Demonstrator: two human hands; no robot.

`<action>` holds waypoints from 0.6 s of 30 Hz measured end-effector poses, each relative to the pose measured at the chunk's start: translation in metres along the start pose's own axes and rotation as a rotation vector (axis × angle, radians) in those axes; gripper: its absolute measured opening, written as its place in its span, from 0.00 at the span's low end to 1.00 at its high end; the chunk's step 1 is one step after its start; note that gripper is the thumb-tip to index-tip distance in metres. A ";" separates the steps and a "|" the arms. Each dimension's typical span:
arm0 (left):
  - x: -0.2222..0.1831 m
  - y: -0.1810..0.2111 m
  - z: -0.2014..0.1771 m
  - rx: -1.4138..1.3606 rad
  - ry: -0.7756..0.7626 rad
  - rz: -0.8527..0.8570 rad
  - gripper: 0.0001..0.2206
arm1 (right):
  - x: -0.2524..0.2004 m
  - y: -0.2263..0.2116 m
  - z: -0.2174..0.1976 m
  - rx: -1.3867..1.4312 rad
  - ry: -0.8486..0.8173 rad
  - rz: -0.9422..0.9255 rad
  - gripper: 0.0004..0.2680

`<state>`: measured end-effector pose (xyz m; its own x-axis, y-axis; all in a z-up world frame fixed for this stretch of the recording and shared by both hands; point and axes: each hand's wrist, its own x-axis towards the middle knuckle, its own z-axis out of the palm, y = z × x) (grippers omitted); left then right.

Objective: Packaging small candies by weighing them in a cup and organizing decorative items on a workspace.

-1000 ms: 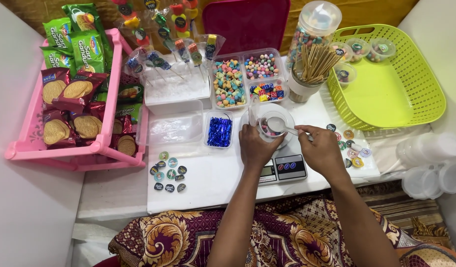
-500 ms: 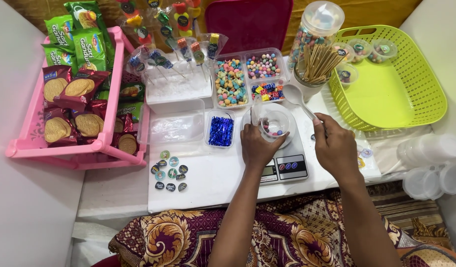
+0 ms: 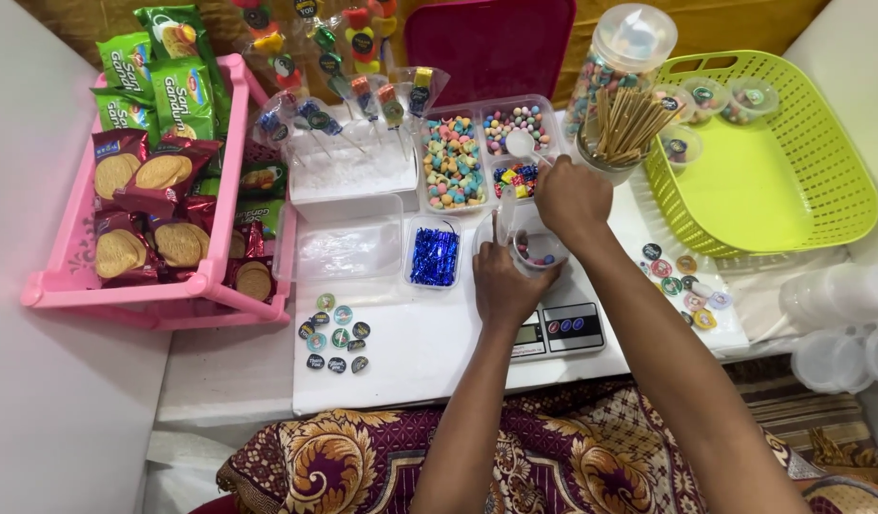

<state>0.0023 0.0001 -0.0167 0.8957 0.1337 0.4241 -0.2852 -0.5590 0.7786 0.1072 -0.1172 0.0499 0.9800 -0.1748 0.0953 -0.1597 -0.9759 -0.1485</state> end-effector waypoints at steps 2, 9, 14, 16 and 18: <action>0.000 -0.001 0.002 -0.009 0.007 -0.006 0.33 | 0.015 -0.004 0.009 -0.019 -0.001 0.004 0.17; 0.001 0.004 0.001 -0.023 0.004 -0.025 0.32 | 0.048 -0.008 0.024 -0.051 -0.061 0.062 0.19; 0.001 0.002 0.002 -0.035 0.024 -0.007 0.31 | 0.052 -0.015 0.019 -0.011 -0.057 0.063 0.17; 0.000 0.000 0.003 -0.037 0.036 0.011 0.31 | 0.054 -0.016 0.024 -0.014 -0.047 0.065 0.17; -0.001 -0.003 0.003 -0.016 0.045 0.016 0.32 | 0.057 -0.016 0.028 0.018 -0.044 0.065 0.17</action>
<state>0.0039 -0.0008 -0.0211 0.8750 0.1614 0.4564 -0.3053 -0.5478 0.7789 0.1687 -0.1082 0.0296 0.9719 -0.2317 0.0418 -0.2215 -0.9600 -0.1711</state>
